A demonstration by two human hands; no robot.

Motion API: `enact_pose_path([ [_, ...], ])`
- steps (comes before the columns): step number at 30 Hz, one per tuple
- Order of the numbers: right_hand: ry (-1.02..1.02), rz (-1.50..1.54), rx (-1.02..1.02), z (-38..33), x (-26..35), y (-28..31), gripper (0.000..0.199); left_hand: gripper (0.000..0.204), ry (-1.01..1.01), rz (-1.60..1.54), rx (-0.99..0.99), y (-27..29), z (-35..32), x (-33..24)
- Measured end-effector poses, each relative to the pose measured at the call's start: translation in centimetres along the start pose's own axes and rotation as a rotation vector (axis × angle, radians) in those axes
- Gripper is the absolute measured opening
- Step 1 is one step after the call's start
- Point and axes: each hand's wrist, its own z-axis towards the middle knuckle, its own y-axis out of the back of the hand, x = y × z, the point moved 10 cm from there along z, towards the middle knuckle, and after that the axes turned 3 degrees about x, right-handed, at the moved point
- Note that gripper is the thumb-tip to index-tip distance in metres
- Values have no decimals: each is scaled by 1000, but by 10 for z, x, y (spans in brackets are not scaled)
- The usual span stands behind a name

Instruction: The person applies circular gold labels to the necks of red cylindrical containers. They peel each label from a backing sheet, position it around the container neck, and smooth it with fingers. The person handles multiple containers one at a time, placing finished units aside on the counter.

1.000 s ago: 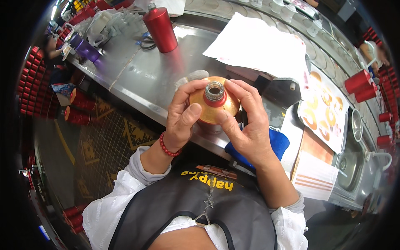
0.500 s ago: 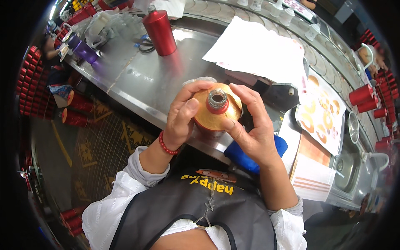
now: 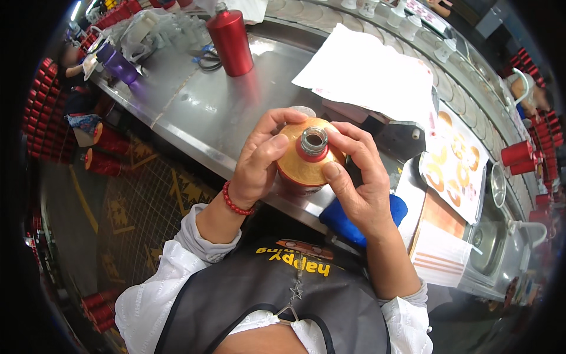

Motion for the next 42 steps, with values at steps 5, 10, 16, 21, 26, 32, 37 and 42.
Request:
enact_pose_path([
  [5, -12, 35, 1, -2, -1, -1, 40, 35, 80, -54, 58, -2, 2, -1],
  [10, 6, 8, 21, -2, 3, -1, 40, 42, 22, 64, 144, -9, 2, -1],
  [16, -41, 122, -2, -4, -2, -1, 39, 60, 70, 142, 151, -7, 2, -1],
  [21, 10, 10, 0, -3, 4, -1, 43, 67, 6, 300, 175, -12, 0, -3],
  [26, 22, -28, 10, -2, 4, -2, 50, 70, 52, 259, 213, -16, 0, -5],
  [32, 13, -28, 22, -3, 5, -2, 50, 72, 41, 130, 213, -16, -2, -5],
  [37, 33, 10, 30, -3, 2, 0, 52, 73, 14, 198, 204, -13, -2, -2],
  [42, 76, -44, 32, -2, 12, -4, 52, 74, 41, 207, 195, -14, -4, -1],
])
